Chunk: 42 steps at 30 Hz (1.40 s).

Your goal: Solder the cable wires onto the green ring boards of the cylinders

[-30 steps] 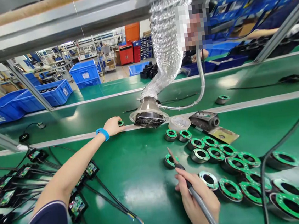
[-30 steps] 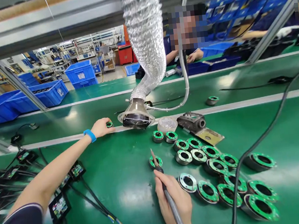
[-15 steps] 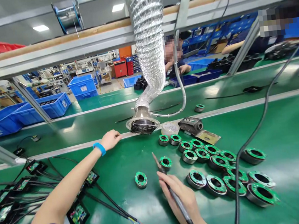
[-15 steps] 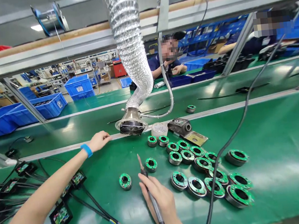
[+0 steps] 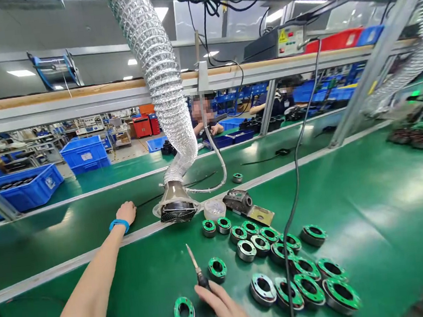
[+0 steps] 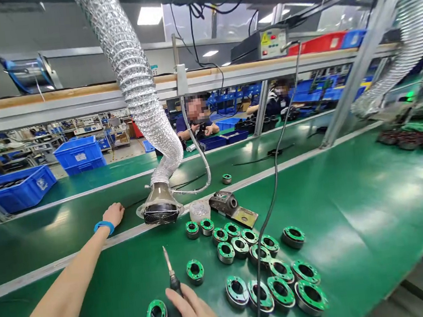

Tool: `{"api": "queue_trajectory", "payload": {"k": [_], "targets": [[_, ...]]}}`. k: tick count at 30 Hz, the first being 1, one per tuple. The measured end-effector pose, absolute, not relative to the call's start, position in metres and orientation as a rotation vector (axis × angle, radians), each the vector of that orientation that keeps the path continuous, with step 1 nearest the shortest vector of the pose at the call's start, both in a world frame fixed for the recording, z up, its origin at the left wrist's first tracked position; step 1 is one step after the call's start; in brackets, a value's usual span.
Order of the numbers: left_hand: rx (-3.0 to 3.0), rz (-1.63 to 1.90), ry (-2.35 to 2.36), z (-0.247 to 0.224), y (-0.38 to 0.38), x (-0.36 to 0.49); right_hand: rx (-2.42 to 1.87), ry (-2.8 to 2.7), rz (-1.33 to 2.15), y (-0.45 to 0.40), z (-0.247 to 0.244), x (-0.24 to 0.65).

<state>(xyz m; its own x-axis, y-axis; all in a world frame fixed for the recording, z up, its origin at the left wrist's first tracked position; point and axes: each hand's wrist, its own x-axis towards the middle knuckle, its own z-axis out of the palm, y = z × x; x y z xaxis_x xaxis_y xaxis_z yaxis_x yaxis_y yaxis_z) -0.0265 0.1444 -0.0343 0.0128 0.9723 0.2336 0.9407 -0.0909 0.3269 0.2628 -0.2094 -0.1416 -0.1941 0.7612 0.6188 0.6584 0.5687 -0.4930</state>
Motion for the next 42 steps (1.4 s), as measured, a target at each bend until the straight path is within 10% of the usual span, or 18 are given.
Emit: {"api": "queue_trajectory", "payload": {"k": [12,24,42], "targets": [[1.87,1.724,1.639,0.073,0.012,-0.086,-1.102,-1.768,0.474,-0.214,-0.086,0.211],[1.636,0.955,1.143,-0.02,-0.183,0.048,-1.11,-1.53,0.576,-0.242,-0.092,0.241],[1.928,0.905,1.083,-0.043,-0.205,0.062,-1.012,-1.338,0.553,-0.254,-0.075,0.24]]}}
